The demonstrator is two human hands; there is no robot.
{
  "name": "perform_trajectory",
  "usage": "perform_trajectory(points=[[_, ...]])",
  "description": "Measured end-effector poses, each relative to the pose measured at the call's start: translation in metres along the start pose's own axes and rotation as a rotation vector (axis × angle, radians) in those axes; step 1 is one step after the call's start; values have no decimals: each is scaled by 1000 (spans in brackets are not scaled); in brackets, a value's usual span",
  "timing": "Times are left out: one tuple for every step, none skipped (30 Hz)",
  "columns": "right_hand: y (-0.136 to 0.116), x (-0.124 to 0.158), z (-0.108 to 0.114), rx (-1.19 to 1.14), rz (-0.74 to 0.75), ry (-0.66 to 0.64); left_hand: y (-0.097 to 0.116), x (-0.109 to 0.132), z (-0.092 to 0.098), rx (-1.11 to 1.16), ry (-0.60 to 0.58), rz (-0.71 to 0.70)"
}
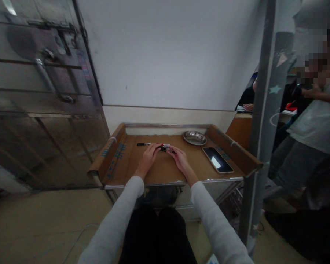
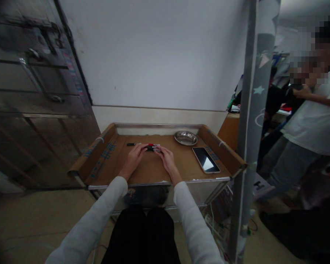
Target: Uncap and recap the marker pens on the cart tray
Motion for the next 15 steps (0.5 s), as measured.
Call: perform_trajectory(points=[[-1, 0, 0, 7, 8, 5, 0, 0, 2, -10, 14, 11], [-2, 0, 1, 13, 14, 11, 0, -1, 4, -20, 25, 25], [-2, 0, 1, 17, 17, 18, 0, -1, 6, -27, 34, 44], [-2, 0, 1, 18, 18, 24, 0, -1, 7, -32, 44, 65], [-2, 0, 1, 18, 17, 30, -1, -1, 9, -34, 55, 88], [-2, 1, 1, 19, 14, 34, -2, -1, 10, -34, 65, 107], [-2, 1, 0, 23, 12, 35, -3, -1, 11, -32, 73, 122], [-1, 1, 0, 34, 11, 33, -4, -1, 11, -28, 78, 134], [-1, 1, 0, 54, 14, 30, -5, -1, 12, -21, 81, 144], [0, 1, 0, 83, 23, 30, -7, -1, 11, -12, 81, 153], [0, 0, 2, 118, 40, 36, -9, -1, 10, 0, 78, 160], [0, -1, 4, 157, 67, 51, -11, 0, 9, 15, 71, 166], [-1, -1, 6, 195, 103, 78, -14, 1, 6, 34, 54, 171], [-2, -2, 10, 230, 144, 115, -17, 2, 3, 55, 28, 174], [-3, -3, 14, 260, 188, 158, -19, 3, -1, 78, -11, 175]])
Point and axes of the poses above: each hand's wrist, its own x-axis away from the middle knuckle, its own z-axis out of the back of the hand, y = z × x, the point moved 4 cm from there along -x, towards the middle knuckle, and after that the axes turned 7 degrees about -x, right-handed, at the moved point
